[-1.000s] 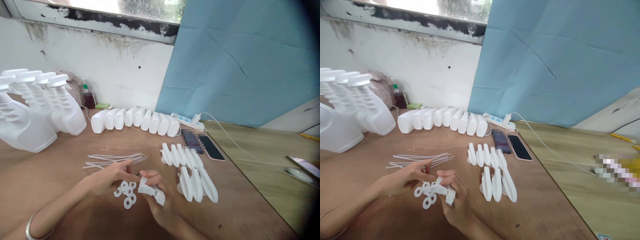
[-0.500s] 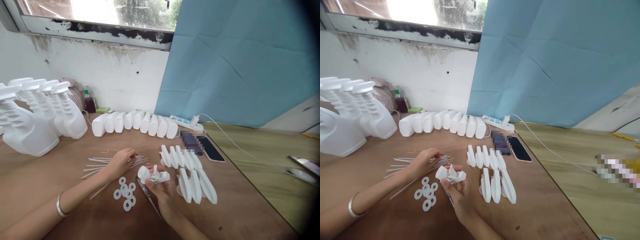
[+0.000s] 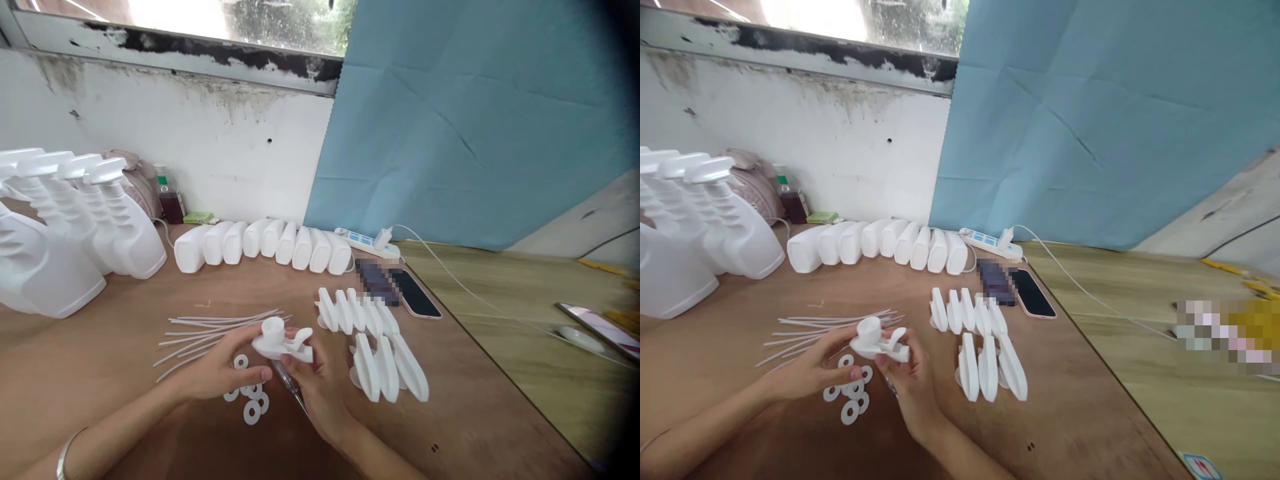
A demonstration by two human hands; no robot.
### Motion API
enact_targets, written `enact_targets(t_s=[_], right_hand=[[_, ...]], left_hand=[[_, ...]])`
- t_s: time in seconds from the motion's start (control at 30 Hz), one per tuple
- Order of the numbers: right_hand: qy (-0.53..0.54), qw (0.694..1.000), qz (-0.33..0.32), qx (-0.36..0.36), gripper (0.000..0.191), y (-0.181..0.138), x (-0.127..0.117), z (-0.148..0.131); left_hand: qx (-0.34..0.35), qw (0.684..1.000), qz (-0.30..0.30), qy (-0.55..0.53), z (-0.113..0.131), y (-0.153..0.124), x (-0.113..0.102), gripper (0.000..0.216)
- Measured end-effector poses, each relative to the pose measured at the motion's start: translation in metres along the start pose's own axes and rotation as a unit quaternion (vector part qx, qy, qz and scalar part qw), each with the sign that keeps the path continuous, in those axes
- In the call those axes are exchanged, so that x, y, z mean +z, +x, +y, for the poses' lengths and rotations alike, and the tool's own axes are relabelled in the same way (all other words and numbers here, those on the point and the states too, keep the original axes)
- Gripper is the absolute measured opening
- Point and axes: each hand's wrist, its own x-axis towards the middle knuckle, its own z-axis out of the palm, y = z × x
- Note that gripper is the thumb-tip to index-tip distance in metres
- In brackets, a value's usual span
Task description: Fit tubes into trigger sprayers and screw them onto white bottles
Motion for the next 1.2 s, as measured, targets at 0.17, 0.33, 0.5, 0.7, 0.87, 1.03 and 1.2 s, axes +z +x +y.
enact_targets(t_s=[0.17, 0.33, 0.5, 0.7, 0.87, 1.03, 1.2], right_hand=[[-0.235, 0.97, 0.013, -0.059, 0.037, -0.005, -0.001, -0.004], [-0.529, 0.847, 0.036, -0.029, 0.036, -0.002, -0.006, 0.0], [-0.614, 0.788, -0.031, 0.01, 0.027, 0.002, -0.01, 0.002], [-0.406, 0.911, -0.032, -0.062, 0.02, 0.001, -0.012, -0.008], [-0.14, 0.976, -0.003, -0.168, 0.007, -0.005, -0.014, -0.006], [-0.118, 0.959, 0.044, -0.253, 0.009, -0.009, -0.014, -0.001], [-0.131, 0.941, 0.062, -0.305, 0.009, -0.01, -0.01, -0.003]], left_hand=[[-0.035, 0.995, 0.04, -0.08, -0.011, 0.005, 0.003, 0.035], [-0.071, 0.986, 0.125, -0.087, -0.016, 0.008, -0.009, 0.035], [-0.069, 0.98, 0.163, -0.093, -0.021, 0.01, -0.006, 0.037], [-0.066, 0.984, 0.166, -0.015, -0.016, 0.007, -0.005, 0.027], [-0.043, 0.988, 0.13, 0.065, -0.015, 0.005, -0.005, 0.022], [-0.026, 0.989, 0.112, 0.087, -0.015, 0.004, -0.003, 0.02], [-0.013, 0.989, 0.118, 0.086, -0.015, 0.004, -0.003, 0.022]])
